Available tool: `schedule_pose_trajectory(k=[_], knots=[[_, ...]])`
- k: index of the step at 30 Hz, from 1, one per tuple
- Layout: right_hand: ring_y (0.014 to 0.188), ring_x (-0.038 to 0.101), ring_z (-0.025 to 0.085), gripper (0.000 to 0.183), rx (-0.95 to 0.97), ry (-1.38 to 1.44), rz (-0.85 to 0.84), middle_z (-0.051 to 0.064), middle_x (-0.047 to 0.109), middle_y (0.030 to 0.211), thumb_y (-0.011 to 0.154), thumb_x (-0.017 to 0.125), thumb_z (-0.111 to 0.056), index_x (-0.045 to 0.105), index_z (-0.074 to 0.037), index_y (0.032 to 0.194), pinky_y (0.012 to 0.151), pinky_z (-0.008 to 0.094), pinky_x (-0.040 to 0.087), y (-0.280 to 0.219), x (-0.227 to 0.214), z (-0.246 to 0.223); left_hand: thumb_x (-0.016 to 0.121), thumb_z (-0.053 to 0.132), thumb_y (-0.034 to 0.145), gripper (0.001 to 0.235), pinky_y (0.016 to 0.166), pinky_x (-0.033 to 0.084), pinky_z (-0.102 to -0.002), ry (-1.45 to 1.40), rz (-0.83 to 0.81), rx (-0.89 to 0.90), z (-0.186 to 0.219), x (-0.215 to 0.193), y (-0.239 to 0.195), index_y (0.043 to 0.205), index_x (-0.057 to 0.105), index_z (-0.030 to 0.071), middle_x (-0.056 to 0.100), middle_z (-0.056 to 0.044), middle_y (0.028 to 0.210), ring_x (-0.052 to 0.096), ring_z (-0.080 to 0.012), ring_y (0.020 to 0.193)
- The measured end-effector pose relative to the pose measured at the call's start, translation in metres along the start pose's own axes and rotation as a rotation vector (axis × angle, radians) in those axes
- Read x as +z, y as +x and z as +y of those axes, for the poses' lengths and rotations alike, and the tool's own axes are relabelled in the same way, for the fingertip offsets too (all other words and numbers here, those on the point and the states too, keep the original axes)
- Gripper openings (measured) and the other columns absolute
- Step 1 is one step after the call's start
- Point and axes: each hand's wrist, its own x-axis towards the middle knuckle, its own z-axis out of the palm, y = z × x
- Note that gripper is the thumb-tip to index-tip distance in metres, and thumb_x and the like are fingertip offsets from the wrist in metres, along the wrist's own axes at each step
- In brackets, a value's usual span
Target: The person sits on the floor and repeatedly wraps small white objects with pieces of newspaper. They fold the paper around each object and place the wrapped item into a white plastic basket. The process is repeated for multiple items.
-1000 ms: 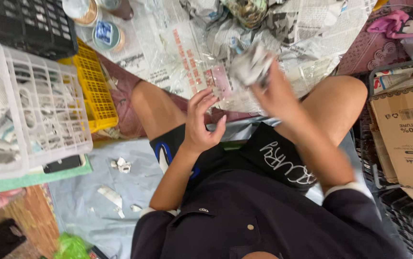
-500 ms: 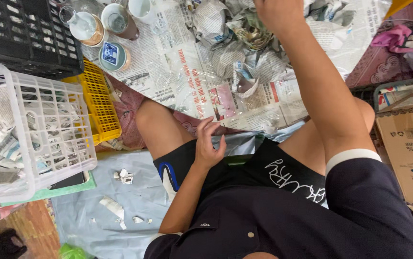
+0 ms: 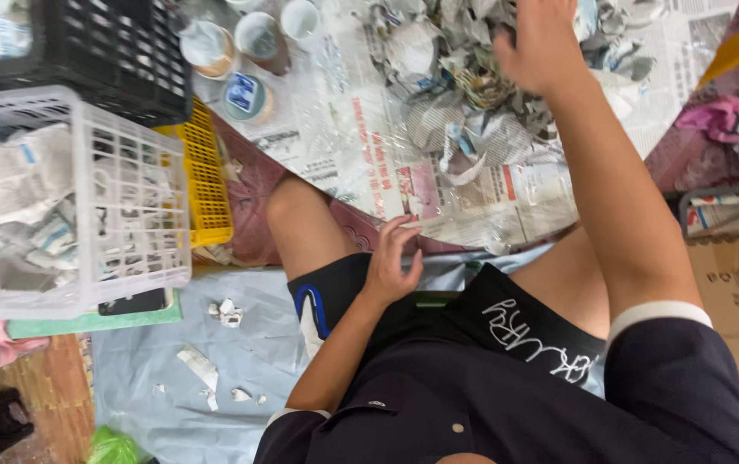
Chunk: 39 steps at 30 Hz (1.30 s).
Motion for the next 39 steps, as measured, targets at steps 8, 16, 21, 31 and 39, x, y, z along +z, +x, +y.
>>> schedule_pose_trajectory(k=[8, 16, 21, 31, 39], knots=[[0.152, 0.03, 0.048, 0.09, -0.171, 0.068, 0.15, 0.029, 0.031, 0.164, 0.087, 0.066, -0.004, 0.021, 0.0, 0.165, 0.126, 0.06, 0.026, 0.006, -0.043, -0.092, 0.07, 0.0, 0.087, 0.048, 0.095, 0.055, -0.04, -0.044, -0.048, -0.007, 0.005, -0.002, 0.001, 0.133, 0.055, 0.006, 0.051, -0.02, 0.143, 0.066, -0.0325, 0.114], [0.133, 0.047, 0.037, 0.106, -0.66, 0.532, 0.614, 0.024, 0.038, 0.153, 0.079, 0.074, -0.001, 0.012, -0.022, 0.163, 0.099, 0.054, 0.053, -0.009, -0.031, -0.226, 0.07, -0.002, 0.086, 0.049, 0.107, 0.051, -0.044, 0.021, 0.284, 0.198, 0.036, -0.075, 0.019, 0.132, 0.055, 0.002, 0.057, -0.022, 0.137, 0.062, -0.0391, 0.124], [0.138, 0.037, 0.041, 0.109, -0.516, 0.939, 0.561, 0.026, 0.027, 0.155, 0.077, 0.067, 0.003, 0.009, -0.028, 0.163, 0.101, 0.058, 0.054, -0.033, 0.01, -0.322, 0.068, -0.005, 0.09, 0.045, 0.101, 0.057, -0.041, -0.036, 0.435, 0.275, 0.042, -0.153, 0.01, 0.132, 0.053, 0.002, 0.066, -0.021, 0.126, 0.07, -0.0339, 0.113], [0.131, 0.054, 0.039, 0.104, -0.267, 1.479, 0.386, 0.03, 0.035, 0.153, 0.076, 0.071, 0.009, 0.024, -0.026, 0.162, 0.098, 0.051, 0.056, -0.093, 0.058, -0.463, 0.073, -0.002, 0.085, 0.031, 0.086, 0.058, -0.041, 0.491, 0.49, 0.251, 0.031, -0.324, -0.008, 0.115, 0.069, 0.004, 0.072, -0.012, 0.109, 0.072, -0.0324, 0.097], [0.127, 0.049, 0.038, 0.101, -0.367, 1.452, 0.208, 0.032, 0.033, 0.149, 0.075, 0.072, 0.007, 0.021, -0.02, 0.158, 0.094, 0.048, 0.054, -0.09, 0.06, -0.474, 0.077, 0.036, 0.1, 0.032, 0.08, 0.053, -0.042, 0.708, 0.186, -0.542, -0.092, -0.48, 0.013, 0.102, 0.078, 0.004, 0.071, -0.016, 0.096, 0.069, -0.0316, 0.087]])
